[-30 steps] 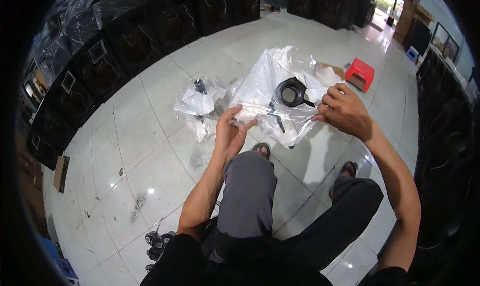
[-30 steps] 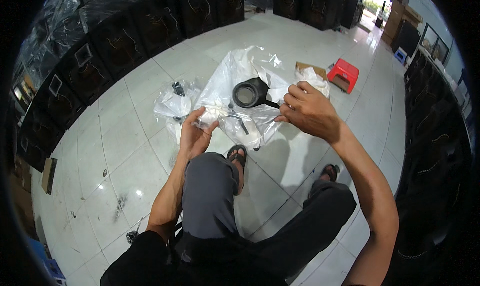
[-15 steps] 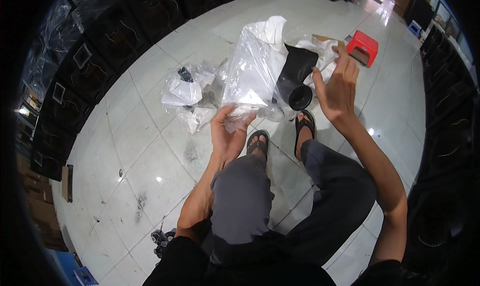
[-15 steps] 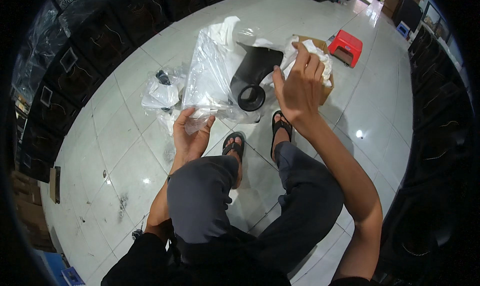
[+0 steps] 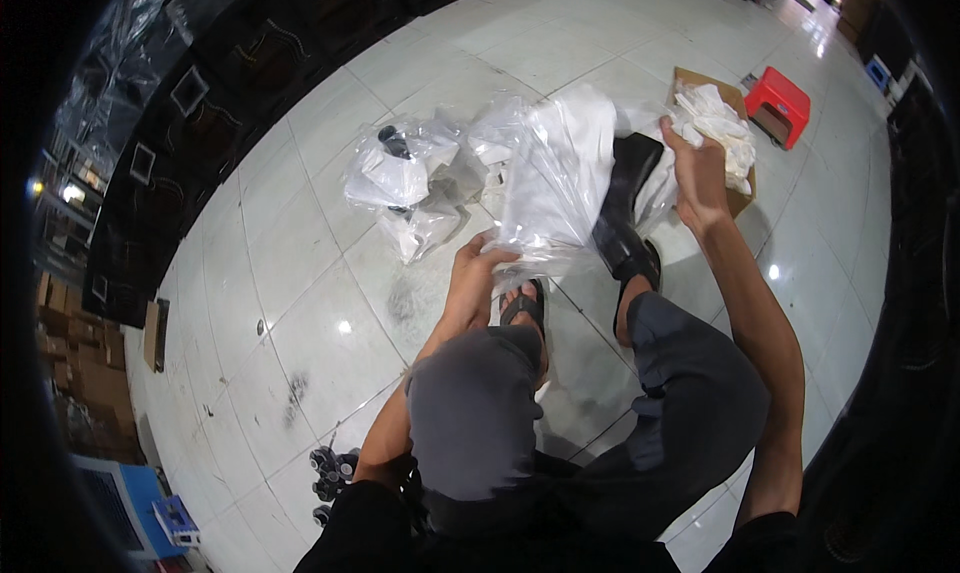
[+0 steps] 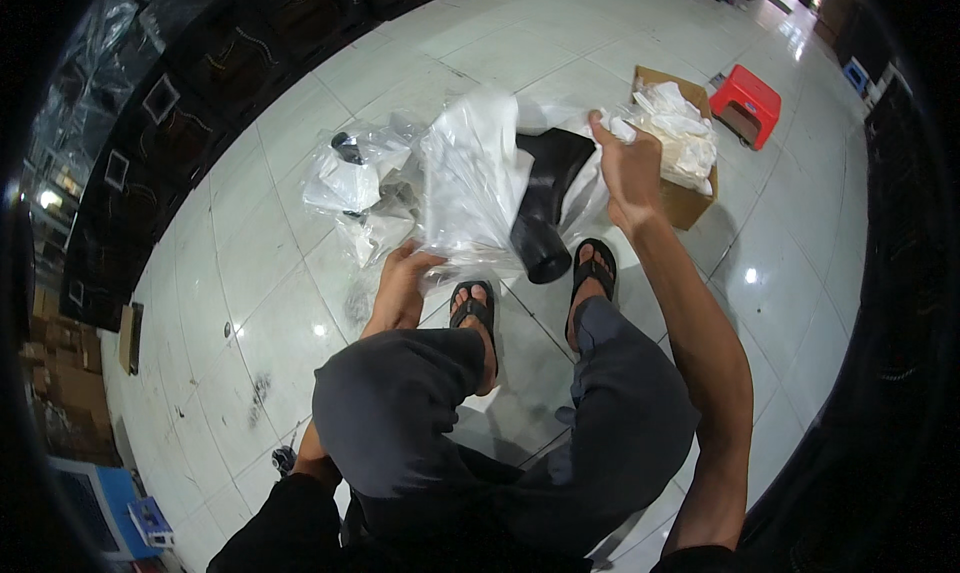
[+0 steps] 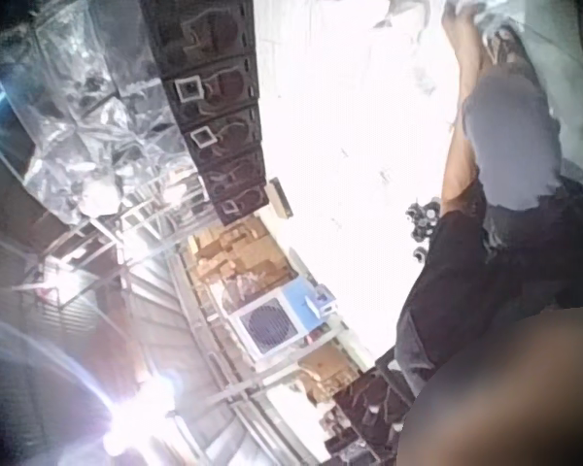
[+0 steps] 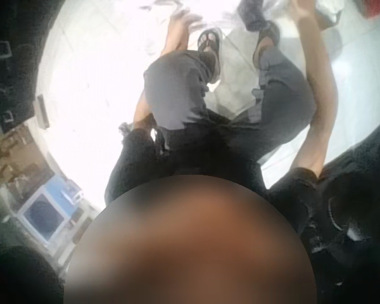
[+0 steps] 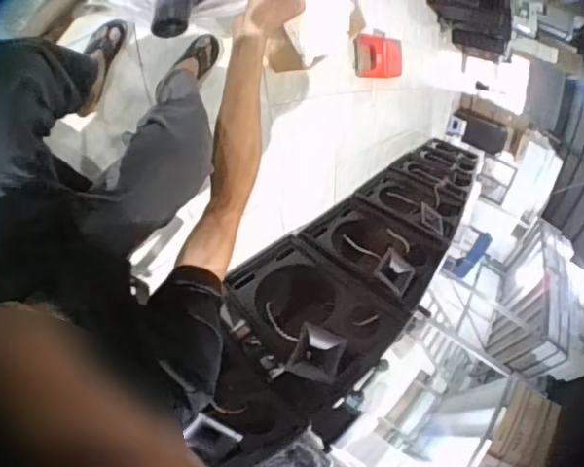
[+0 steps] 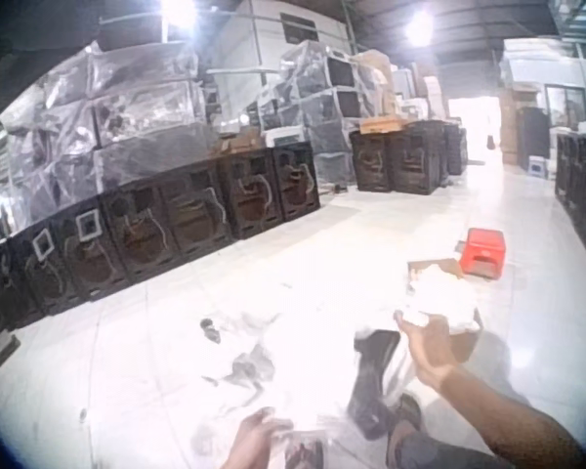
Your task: The person unpacks black horn-shaped speaker components from plastic bags and attaches them to circular metal mounts. They handle each unit one at a time, wipe the surfaces with a white cloth, and place the assembled units into large black speaker cabinets.
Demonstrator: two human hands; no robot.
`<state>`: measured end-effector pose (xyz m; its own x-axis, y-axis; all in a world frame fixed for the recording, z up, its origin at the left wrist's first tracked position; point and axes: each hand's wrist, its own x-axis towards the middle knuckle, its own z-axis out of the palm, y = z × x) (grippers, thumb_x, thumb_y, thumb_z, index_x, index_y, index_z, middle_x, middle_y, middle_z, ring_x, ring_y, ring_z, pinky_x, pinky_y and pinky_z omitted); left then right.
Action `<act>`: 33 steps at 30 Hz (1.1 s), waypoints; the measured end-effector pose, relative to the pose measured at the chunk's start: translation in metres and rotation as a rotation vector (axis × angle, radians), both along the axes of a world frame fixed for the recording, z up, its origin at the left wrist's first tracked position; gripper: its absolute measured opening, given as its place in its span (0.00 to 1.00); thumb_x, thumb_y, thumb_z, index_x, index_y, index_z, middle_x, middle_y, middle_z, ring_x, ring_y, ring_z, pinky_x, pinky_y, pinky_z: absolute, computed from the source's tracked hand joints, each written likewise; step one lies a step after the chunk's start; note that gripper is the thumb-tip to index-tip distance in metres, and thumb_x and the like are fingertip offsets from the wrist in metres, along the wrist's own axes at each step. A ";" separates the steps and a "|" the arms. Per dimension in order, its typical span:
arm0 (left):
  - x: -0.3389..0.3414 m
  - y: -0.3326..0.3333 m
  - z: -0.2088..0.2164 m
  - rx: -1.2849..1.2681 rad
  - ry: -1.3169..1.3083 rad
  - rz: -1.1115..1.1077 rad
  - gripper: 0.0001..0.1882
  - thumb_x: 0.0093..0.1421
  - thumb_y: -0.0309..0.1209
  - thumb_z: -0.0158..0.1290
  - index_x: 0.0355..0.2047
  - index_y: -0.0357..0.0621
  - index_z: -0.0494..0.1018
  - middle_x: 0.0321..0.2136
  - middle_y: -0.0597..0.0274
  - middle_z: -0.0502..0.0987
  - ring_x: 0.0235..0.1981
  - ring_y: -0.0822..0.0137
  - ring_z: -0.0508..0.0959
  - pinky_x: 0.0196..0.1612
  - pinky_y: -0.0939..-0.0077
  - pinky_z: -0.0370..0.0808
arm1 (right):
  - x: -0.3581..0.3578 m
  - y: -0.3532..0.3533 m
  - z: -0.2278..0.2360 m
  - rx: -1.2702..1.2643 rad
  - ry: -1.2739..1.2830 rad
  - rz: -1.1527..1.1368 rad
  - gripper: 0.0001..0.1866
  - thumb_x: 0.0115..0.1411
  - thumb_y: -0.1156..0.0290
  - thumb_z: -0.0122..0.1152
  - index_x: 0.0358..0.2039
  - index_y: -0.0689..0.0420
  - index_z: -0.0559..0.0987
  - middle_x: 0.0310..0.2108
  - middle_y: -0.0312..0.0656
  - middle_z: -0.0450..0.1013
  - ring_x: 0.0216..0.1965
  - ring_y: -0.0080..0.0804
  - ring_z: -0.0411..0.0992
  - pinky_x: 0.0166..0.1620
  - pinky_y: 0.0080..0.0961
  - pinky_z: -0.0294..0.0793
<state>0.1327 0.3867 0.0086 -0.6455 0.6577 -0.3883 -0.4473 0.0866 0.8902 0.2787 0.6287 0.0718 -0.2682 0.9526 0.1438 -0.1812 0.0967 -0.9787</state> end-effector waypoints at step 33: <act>-0.093 0.112 -0.041 0.303 0.077 0.219 0.17 0.49 0.20 0.49 0.41 0.34 0.75 0.26 0.61 0.75 0.23 0.73 0.70 0.26 0.79 0.62 | -0.073 0.054 -0.045 0.406 -0.518 -0.296 0.29 0.58 0.54 0.63 0.44 0.73 0.76 0.32 0.57 0.73 0.38 0.42 0.72 0.44 0.35 0.69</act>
<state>0.0393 0.4984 -0.0322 -0.8029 0.5789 -0.1424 -0.3570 -0.2756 0.8925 0.2055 0.6827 0.0269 -0.1366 0.8943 0.4261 0.3867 0.4441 -0.8082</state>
